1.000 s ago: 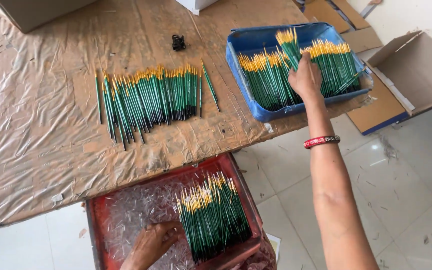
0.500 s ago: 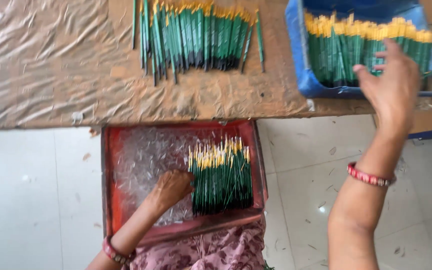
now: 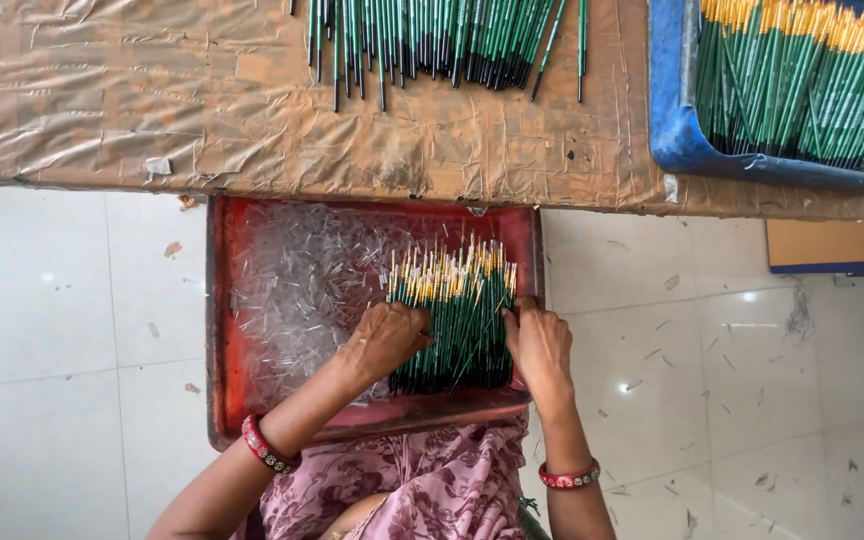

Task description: Sorting, counting, and bundling green-handled paintbrushes in a manufacturing setting.

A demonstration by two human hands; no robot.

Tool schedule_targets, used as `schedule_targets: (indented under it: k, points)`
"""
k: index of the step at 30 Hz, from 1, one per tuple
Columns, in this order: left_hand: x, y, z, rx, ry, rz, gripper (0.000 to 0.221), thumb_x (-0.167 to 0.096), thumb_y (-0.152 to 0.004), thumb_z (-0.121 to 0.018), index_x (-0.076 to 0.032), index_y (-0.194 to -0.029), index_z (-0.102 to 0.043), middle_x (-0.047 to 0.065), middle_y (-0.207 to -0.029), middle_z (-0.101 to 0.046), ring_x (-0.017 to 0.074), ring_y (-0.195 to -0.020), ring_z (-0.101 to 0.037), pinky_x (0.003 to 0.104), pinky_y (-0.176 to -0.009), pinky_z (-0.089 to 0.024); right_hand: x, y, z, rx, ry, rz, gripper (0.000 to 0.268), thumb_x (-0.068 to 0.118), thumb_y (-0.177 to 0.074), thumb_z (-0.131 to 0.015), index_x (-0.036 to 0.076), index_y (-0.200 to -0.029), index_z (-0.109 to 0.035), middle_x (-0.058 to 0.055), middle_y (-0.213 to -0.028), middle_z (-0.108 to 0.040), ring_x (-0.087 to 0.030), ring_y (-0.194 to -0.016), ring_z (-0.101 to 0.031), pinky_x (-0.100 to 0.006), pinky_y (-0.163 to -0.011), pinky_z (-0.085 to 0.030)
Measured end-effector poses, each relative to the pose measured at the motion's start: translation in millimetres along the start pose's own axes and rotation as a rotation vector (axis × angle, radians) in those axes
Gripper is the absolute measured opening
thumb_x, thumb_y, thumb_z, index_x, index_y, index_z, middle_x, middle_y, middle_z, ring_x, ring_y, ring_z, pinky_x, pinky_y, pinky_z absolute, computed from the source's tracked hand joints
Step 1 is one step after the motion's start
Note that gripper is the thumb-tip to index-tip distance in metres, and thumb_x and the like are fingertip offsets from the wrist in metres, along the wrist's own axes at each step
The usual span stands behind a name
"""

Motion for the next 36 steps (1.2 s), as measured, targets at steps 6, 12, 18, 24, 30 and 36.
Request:
schedule_targets:
  k: [6,12,18,24,30,36]
  points:
    - [-5.1,-7.6,-4.8,-0.019,-0.08,-0.034,0.038,-0.042,-0.088,-0.076,-0.01,-0.073,-0.06,0.006,-0.057,-0.052,0.0164,-0.048,-0.055,0.036,-0.042,-0.046,-28.5,4.7,-22.0,0.041,0.069,0.097,0.017,0.018,-0.094,-0.07,0.001,-0.095,-0.074,-0.019,-0.073,-0.071,-0.03,-0.061,-0.071,-0.045,-0.058,-0.06]
    - [-8.9,-9.6,-10.6,0.037,-0.226,0.042,0.046,-0.048,-0.092,-0.072,-0.012,-0.07,-0.055,0.001,-0.053,-0.046,0.0085,-0.043,-0.047,0.03,-0.036,-0.04,5.9,26.3,21.6,0.154,0.004,0.096,0.049,0.038,-0.078,-0.082,0.0,-0.107,-0.07,-0.02,-0.058,-0.067,-0.034,-0.056,-0.071,-0.049,-0.06,-0.058]
    - [-12.0,-40.2,-32.9,-0.042,-0.267,0.159,0.058,-0.061,-0.099,-0.061,-0.01,-0.072,-0.06,0.0,-0.055,-0.051,0.0097,-0.047,-0.055,0.028,-0.037,-0.045,23.0,-8.8,10.0,0.068,0.033,0.07,0.068,0.062,-0.071,-0.087,-0.002,-0.082,-0.066,-0.019,-0.062,-0.065,-0.036,-0.062,-0.07,-0.048,-0.06,-0.058]
    - [-11.0,-65.7,-11.9,0.02,0.156,0.137,0.067,-0.068,-0.084,-0.072,-0.001,-0.083,-0.07,0.018,-0.066,-0.072,0.0245,-0.061,-0.068,0.042,-0.06,-0.059,19.8,-26.4,-2.1,0.069,-0.309,0.274,0.063,0.049,-0.062,-0.096,-0.002,-0.088,-0.07,-0.017,-0.067,-0.068,-0.034,-0.063,-0.07,-0.045,-0.057,-0.055]
    - [-8.7,-46.6,-4.4,0.336,0.6,0.272,0.084,-0.059,-0.076,-0.077,-0.011,-0.14,-0.053,0.02,-0.078,-0.081,0.0208,-0.065,-0.079,0.034,-0.068,-0.063,11.0,-4.1,-9.9,0.367,-0.498,0.147,0.055,0.034,-0.07,-0.102,-0.005,-0.09,-0.069,-0.013,-0.068,-0.064,-0.016,-0.065,-0.058,-0.035,-0.06,-0.054]
    - [-21.2,-45.1,-14.4,0.243,0.756,0.159,0.06,-0.049,-0.066,-0.088,-0.005,-0.101,-0.064,0.011,-0.081,-0.075,0.0176,-0.063,-0.076,0.037,-0.06,-0.065,23.2,30.4,-30.7,0.233,-1.104,0.348,0.055,0.011,-0.066,-0.096,0.004,-0.112,-0.064,-0.004,-0.098,-0.072,-0.012,-0.091,-0.072,-0.028,-0.08,-0.063]
Point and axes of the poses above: each hand's wrist, its own y-axis away from the middle knuckle, its own z-axis out of the back of the hand, x = y × z, the point moved 2 cm from there along -y, towards the middle knuckle
